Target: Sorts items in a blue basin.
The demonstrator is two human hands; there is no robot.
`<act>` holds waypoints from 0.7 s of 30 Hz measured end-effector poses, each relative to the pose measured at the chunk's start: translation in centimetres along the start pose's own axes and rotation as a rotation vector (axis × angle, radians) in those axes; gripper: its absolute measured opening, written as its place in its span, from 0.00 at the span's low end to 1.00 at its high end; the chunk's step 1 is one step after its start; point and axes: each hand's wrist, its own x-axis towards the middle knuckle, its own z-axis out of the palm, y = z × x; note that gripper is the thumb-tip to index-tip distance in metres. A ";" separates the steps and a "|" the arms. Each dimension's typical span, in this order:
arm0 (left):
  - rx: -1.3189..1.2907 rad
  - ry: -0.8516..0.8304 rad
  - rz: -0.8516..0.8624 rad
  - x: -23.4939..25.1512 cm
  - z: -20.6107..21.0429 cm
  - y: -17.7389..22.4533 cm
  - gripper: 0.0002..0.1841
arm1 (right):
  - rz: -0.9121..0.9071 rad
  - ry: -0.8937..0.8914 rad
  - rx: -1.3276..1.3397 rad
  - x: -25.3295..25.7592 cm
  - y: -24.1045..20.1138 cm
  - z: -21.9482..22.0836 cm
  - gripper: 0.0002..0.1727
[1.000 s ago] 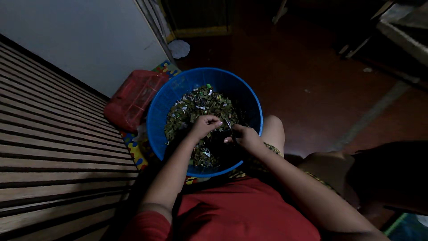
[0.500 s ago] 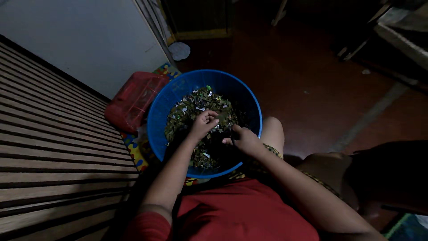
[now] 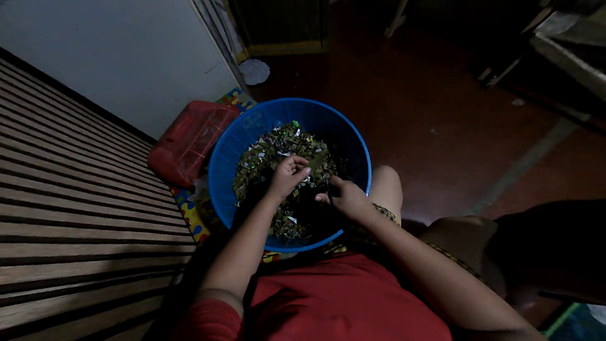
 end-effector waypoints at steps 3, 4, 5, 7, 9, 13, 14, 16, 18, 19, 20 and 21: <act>0.040 -0.070 -0.004 0.0 0.2 0.1 0.11 | -0.010 0.011 0.010 -0.1 0.0 0.0 0.38; 0.037 -0.083 0.006 0.0 0.3 0.1 0.11 | -0.019 0.021 0.014 -0.1 0.1 0.0 0.38; 0.030 -0.089 0.015 0.0 0.3 0.0 0.11 | -0.024 0.030 0.015 -0.1 0.2 0.1 0.38; 0.012 -0.087 0.032 0.0 0.3 0.0 0.10 | -0.042 0.048 0.014 0.0 0.3 0.2 0.36; 0.000 -0.086 0.033 0.0 0.2 0.0 0.10 | -0.065 0.071 0.031 -0.1 0.3 0.3 0.33; -0.018 -0.087 0.030 0.0 0.2 -0.2 0.10 | -0.073 0.093 0.058 -0.2 0.3 0.3 0.29; -0.016 -0.085 0.030 0.0 0.3 -0.2 0.10 | -0.069 0.091 0.063 -0.2 0.3 0.3 0.29; -0.006 -0.080 0.015 0.1 0.3 -0.1 0.10 | -0.051 0.078 0.068 -0.2 0.2 0.2 0.30; 0.015 -0.084 0.001 0.1 0.3 -0.1 0.11 | -0.030 0.071 0.069 -0.1 0.1 0.2 0.31; 0.030 -0.091 -0.002 0.1 0.2 -0.2 0.11 | -0.024 0.073 0.069 0.0 0.1 0.2 0.32; 0.046 -0.099 -0.002 0.1 0.2 -0.2 0.11 | -0.022 0.075 0.066 0.0 0.1 0.2 0.32; 0.058 -0.106 0.002 0.1 0.2 -0.2 0.12 | -0.026 0.078 0.066 0.0 0.1 0.1 0.32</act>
